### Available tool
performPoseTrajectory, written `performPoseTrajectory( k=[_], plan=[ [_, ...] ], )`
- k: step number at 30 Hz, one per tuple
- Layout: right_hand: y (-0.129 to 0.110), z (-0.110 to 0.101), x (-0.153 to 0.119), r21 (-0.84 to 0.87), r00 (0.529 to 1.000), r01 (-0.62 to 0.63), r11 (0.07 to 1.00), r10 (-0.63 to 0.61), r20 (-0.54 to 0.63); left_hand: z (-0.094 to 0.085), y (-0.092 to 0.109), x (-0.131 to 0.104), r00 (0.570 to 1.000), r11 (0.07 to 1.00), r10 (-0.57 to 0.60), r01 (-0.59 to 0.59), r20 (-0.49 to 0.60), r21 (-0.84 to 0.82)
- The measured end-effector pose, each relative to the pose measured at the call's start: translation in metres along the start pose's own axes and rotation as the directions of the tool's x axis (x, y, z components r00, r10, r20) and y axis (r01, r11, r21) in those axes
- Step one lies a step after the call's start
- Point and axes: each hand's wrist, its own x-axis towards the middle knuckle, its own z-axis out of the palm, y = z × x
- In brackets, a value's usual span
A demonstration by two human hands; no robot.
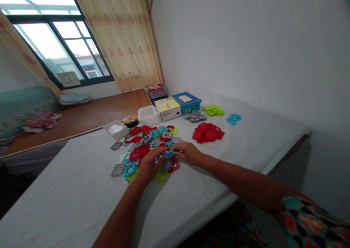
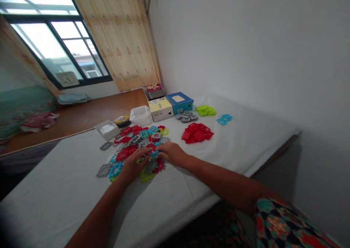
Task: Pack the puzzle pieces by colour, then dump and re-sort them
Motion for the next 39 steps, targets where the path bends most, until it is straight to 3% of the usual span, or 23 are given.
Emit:
performPoseTrajectory(
  k=[3,5,8,11,14,17,18,20,23,25,28,30,33,39],
  plan=[
    [0.009,-0.006,-0.004,0.202,1.000,-0.021,0.979,0.025,-0.018,-0.002,-0.001,0.001,0.998,0.999,-0.030,0.031,-0.054,0.031],
    [0.016,-0.010,-0.006,0.387,0.990,-0.118,0.914,0.138,-0.025,-0.003,0.000,0.002,0.996,0.998,-0.047,0.050,-0.076,0.041],
    [0.028,-0.016,-0.008,0.648,0.903,-0.360,0.671,0.426,0.061,-0.004,0.001,0.002,0.995,0.996,-0.075,0.078,-0.072,0.045],
    [0.036,-0.026,-0.010,0.763,0.803,-0.456,0.458,0.581,0.131,-0.004,-0.001,0.002,0.995,0.995,-0.081,0.085,-0.057,0.060],
    [0.041,-0.045,-0.015,0.797,0.776,-0.433,0.422,0.624,0.091,-0.002,-0.007,0.000,0.997,0.994,-0.074,0.077,-0.035,0.072],
    [0.060,-0.079,-0.022,0.805,0.731,-0.366,0.467,0.679,-0.061,-0.001,-0.014,-0.002,0.998,0.994,-0.064,0.065,-0.015,0.083],
    [0.072,-0.095,-0.026,0.802,0.691,-0.343,0.489,0.710,-0.137,0.000,-0.015,-0.003,0.998,0.994,-0.061,0.061,-0.013,0.086],
    [0.103,-0.129,-0.041,0.779,0.567,-0.318,0.540,0.767,-0.300,0.000,-0.017,-0.004,0.998,0.994,-0.053,0.054,-0.015,0.093],
    [0.160,-0.176,-0.077,0.687,0.314,-0.397,0.609,0.793,-0.522,0.000,-0.016,-0.003,0.999,0.994,-0.043,0.046,-0.024,0.103],
    [0.193,-0.198,-0.107,0.616,0.166,-0.539,0.574,0.790,-0.591,0.000,-0.016,-0.003,0.999,0.994,-0.038,0.041,-0.030,0.105],
    [0.224,-0.216,-0.146,0.540,0.036,-0.715,0.444,0.795,-0.606,0.000,-0.017,-0.002,0.999,0.994,-0.029,0.032,-0.033,0.104],
    [0.232,-0.221,-0.161,0.514,0.007,-0.761,0.396,0.797,-0.604,0.001,-0.019,-0.002,0.999,0.994,-0.023,0.026,-0.031,0.106],
    [0.233,-0.221,-0.161,0.500,0.018,-0.775,0.387,0.803,-0.595,0.002,-0.023,-0.004,0.999,0.993,-0.026,0.028,-0.026,0.114],
    [0.229,-0.204,-0.129,0.419,0.118,-0.816,0.398,0.825,-0.553,0.002,-0.025,-0.005,1.000,0.993,-0.024,0.021,0.019,0.119]
  ],
)
